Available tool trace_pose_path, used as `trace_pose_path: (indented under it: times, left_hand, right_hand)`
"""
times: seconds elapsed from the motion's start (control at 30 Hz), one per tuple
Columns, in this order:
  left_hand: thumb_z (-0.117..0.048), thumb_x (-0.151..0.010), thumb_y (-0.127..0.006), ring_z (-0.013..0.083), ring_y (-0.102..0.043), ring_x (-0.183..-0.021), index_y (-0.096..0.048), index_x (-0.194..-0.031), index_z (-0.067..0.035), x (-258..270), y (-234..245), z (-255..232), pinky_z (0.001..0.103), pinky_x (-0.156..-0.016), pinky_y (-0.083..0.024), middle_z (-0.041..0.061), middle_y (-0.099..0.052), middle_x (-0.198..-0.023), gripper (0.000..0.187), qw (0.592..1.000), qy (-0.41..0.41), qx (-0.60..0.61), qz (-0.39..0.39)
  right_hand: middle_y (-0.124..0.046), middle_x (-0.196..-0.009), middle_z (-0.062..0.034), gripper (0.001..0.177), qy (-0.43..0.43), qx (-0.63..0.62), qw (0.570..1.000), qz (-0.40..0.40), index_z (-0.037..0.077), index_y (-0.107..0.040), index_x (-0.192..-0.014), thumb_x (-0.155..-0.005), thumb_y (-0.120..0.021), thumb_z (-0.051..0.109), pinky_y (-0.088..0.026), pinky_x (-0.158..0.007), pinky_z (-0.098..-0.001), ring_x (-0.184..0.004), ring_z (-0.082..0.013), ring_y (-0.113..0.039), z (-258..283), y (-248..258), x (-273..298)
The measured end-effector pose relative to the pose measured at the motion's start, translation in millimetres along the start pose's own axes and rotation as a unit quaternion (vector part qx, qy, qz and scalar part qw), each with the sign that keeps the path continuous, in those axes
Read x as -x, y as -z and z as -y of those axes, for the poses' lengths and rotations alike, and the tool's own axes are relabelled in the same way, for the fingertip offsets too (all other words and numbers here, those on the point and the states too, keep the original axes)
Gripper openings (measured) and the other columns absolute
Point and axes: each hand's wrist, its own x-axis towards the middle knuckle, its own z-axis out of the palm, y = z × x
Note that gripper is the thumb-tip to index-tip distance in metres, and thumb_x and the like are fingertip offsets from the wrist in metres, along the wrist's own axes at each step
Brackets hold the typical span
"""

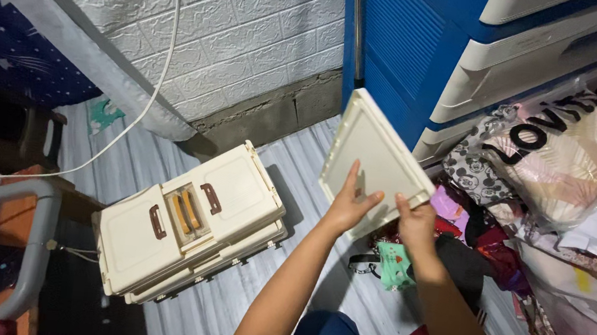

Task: The person assembles a beige plastic storage container by hand, attaching side panels and a lid. They repeatedly open and close the container to check the fit of the parts.

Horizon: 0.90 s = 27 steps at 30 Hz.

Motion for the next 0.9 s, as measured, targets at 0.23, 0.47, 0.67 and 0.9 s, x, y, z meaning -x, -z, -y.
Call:
trace_pose_path:
  times: [0.23, 0.47, 0.67, 0.9]
  left_hand:
    - [-0.041, -0.083, -0.078, 0.018, -0.065, -0.093, -0.001, -0.169, -0.017, 2, 4, 0, 0.029, -0.06, -0.051, 0.027, -0.056, -0.149, 0.118, 0.967, 0.231, 0.095, 0.056]
    - [-0.041, -0.078, -0.081, 0.0381, -0.046, -0.139, 0.006, -0.165, -0.02, -22, -34, 1, 0.058, -0.09, -0.055, 0.017, -0.008, -0.172, 0.125, 0.953, 0.245, 0.139, 0.113]
    - [-0.041, -0.078, -0.082, 0.0391, -0.022, -0.153, 0.009, -0.167, -0.02, -35, -68, 6, 0.063, -0.1, -0.047, 0.019, 0.003, -0.172, 0.129, 0.946, 0.234, 0.175, 0.14]
    - [-0.044, -0.078, -0.081, 0.0393, -0.023, -0.154, 0.01, -0.166, -0.017, -41, -72, 25, 0.065, -0.103, -0.044, 0.018, -0.001, -0.174, 0.129, 0.947, 0.229, 0.172, 0.143]
  right_hand:
    - [-0.075, -0.092, -0.0145, 0.022, 0.047, 0.111, 0.992, 0.025, -0.004, -0.068, -0.108, -0.096, -0.068, 0.014, -0.055, -0.071, -0.0321, -0.084, -0.0177, -0.072, -33, -21, 11]
    - [-0.068, -0.076, -0.0211, 0.02, 0.068, 0.23, 0.97, -0.023, -0.006, -0.065, -0.094, -0.096, -0.069, 0.014, -0.052, -0.062, -0.0412, -0.067, -0.0283, -0.069, -42, 9, -4]
    - [-0.07, -0.079, -0.0201, 0.016, 0.121, 0.229, 0.965, -0.043, -0.004, -0.067, -0.098, -0.095, -0.067, 0.011, -0.052, -0.065, -0.0422, -0.071, -0.0312, -0.071, -38, 38, -9]
    - [-0.072, -0.082, -0.0214, 0.016, 0.078, 0.246, 0.965, -0.053, -0.003, -0.068, -0.102, -0.095, -0.068, 0.012, -0.054, -0.069, -0.0412, -0.074, -0.0327, -0.073, -40, 35, -19]
